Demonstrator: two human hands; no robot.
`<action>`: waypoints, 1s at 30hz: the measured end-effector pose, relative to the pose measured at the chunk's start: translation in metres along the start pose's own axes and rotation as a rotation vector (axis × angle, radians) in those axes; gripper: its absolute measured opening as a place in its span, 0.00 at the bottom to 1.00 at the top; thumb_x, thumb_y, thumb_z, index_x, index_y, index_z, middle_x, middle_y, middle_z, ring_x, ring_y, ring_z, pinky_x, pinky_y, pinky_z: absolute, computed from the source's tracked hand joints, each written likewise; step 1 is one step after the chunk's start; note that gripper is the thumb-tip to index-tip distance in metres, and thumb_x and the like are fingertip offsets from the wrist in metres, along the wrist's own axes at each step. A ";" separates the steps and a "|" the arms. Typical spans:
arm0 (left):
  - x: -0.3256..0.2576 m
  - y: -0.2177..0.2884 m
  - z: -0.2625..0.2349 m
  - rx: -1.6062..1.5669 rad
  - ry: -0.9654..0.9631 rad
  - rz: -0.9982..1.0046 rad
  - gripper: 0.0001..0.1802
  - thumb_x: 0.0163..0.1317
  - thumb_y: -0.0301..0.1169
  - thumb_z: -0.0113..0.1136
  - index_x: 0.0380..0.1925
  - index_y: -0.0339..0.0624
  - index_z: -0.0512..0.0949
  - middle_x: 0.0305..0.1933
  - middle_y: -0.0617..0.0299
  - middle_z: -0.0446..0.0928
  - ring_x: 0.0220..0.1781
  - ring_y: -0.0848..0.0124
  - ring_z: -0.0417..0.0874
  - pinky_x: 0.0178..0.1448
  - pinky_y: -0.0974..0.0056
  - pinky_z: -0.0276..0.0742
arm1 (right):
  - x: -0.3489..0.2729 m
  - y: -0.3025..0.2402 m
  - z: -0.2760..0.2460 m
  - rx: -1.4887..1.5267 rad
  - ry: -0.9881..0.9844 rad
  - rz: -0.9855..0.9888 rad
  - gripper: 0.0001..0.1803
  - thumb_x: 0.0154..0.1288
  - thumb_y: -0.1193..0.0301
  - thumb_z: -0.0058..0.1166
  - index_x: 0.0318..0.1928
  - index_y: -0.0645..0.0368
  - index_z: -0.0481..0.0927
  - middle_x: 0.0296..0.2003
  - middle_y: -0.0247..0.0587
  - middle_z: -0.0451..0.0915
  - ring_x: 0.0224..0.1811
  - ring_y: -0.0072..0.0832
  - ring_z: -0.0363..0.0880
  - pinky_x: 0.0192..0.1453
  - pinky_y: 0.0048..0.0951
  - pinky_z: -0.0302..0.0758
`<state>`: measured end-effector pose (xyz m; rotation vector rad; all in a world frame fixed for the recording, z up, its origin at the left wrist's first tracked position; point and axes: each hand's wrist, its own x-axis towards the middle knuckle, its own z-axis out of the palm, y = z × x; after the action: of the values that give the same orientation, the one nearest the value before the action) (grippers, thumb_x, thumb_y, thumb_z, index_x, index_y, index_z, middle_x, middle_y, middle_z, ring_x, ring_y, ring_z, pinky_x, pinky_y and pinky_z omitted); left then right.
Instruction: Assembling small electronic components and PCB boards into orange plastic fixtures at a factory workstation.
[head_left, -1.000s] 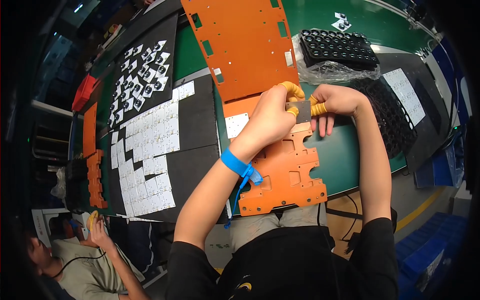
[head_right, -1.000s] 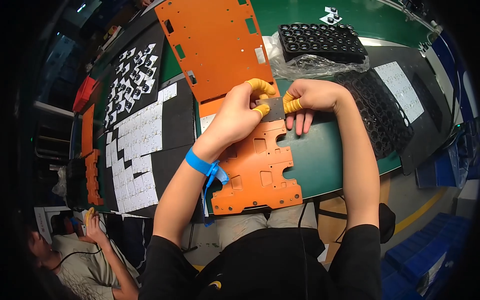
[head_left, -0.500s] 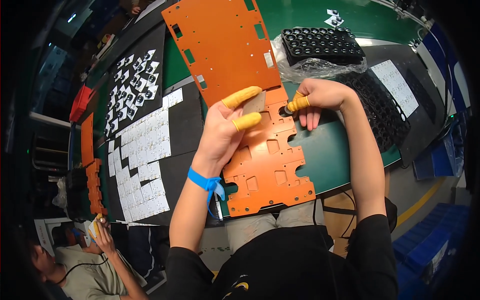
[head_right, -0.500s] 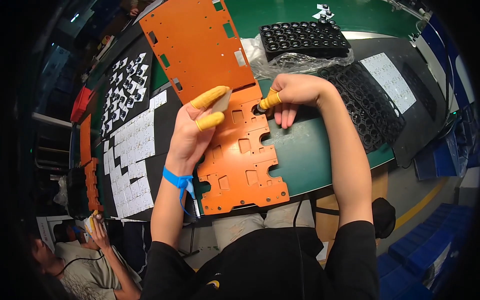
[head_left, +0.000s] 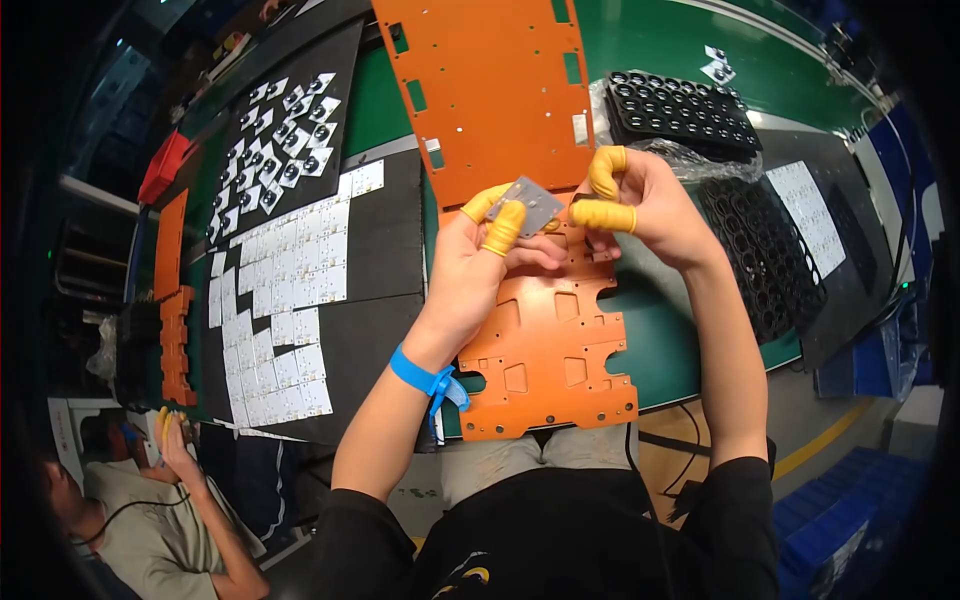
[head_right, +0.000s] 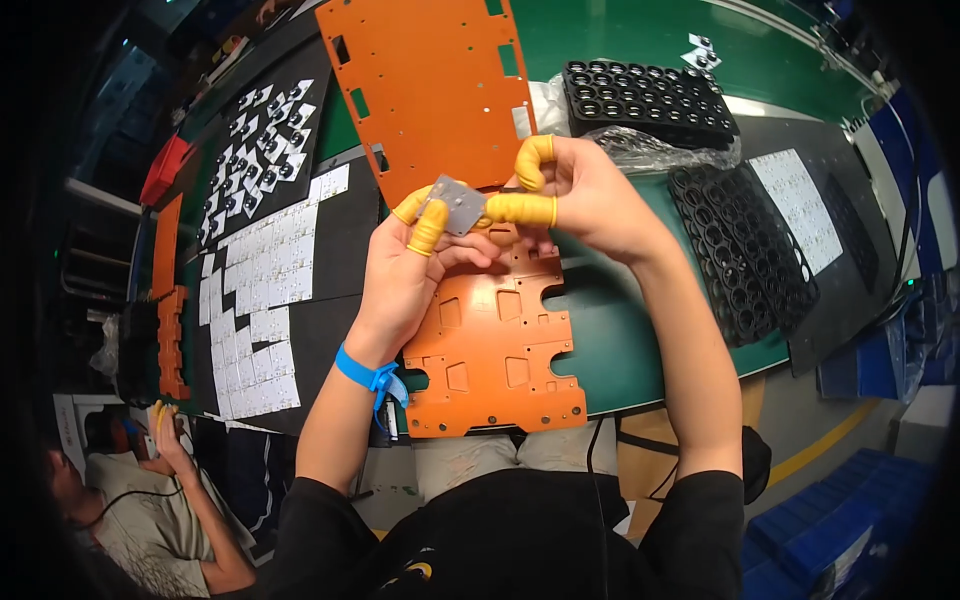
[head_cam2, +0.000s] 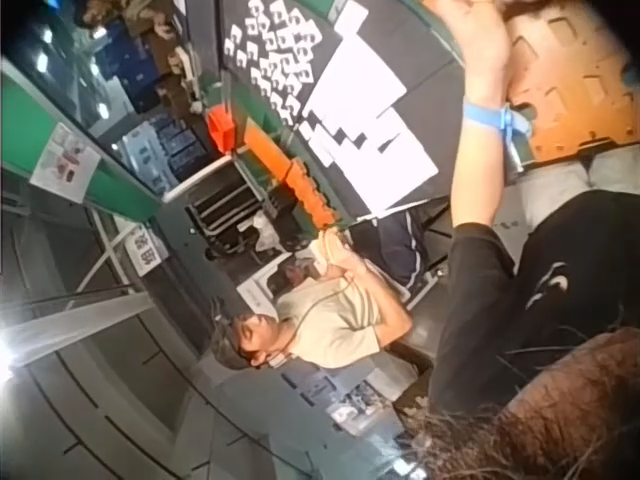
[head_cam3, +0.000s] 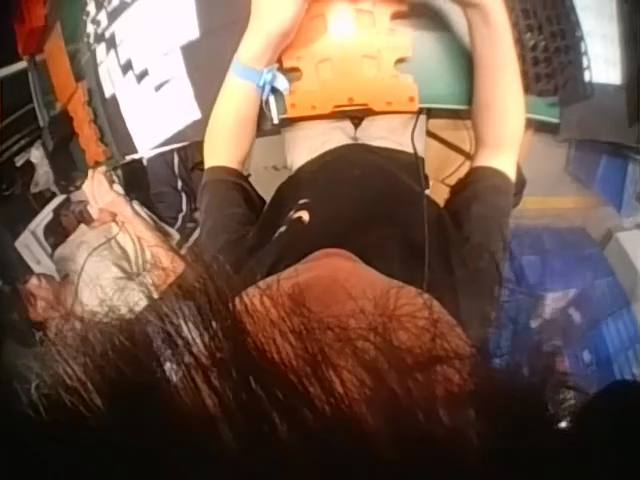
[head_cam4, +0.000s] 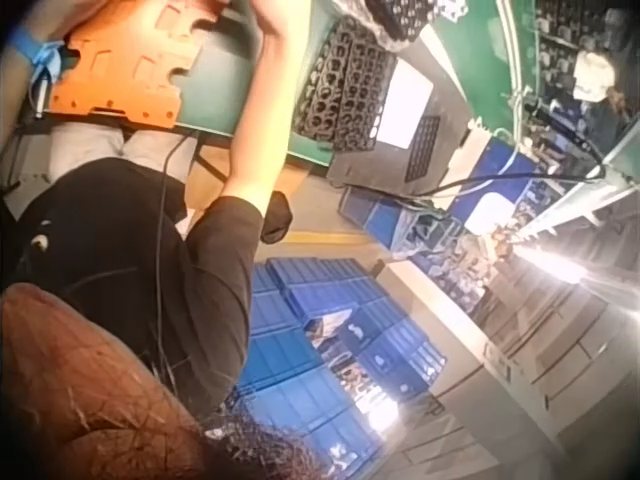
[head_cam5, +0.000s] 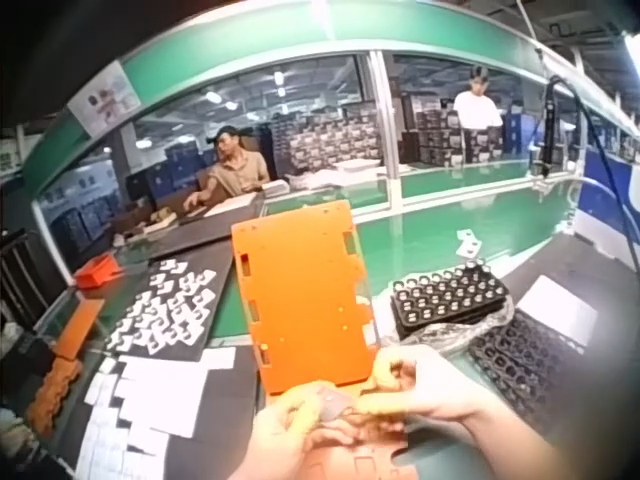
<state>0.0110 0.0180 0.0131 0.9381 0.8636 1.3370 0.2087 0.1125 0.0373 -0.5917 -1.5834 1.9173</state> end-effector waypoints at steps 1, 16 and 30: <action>0.000 0.000 0.003 0.006 -0.001 0.023 0.16 0.75 0.30 0.44 0.55 0.28 0.67 0.43 0.45 0.80 0.39 0.65 0.86 0.47 0.64 0.84 | 0.000 0.001 0.007 0.017 0.042 -0.049 0.12 0.58 0.76 0.67 0.36 0.62 0.74 0.32 0.40 0.80 0.28 0.18 0.80 0.27 0.17 0.76; -0.006 -0.009 0.010 0.235 0.134 0.287 0.20 0.72 0.20 0.43 0.63 0.30 0.66 0.58 0.51 0.75 0.59 0.66 0.78 0.64 0.63 0.75 | 0.008 0.031 0.040 -0.027 0.196 -0.255 0.17 0.59 0.86 0.60 0.49 0.68 0.74 0.46 0.40 0.75 0.49 0.27 0.81 0.53 0.26 0.82; -0.007 -0.018 0.005 0.269 -0.007 0.394 0.28 0.65 0.14 0.48 0.66 0.29 0.61 0.63 0.46 0.71 0.63 0.63 0.76 0.65 0.62 0.74 | 0.013 0.043 0.043 -0.745 0.374 -0.817 0.18 0.49 0.87 0.65 0.43 0.66 0.79 0.42 0.43 0.77 0.38 0.28 0.83 0.40 0.25 0.83</action>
<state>0.0225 0.0106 -0.0011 1.3757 0.8977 1.5723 0.1639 0.0844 0.0044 -0.4380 -1.8549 0.5698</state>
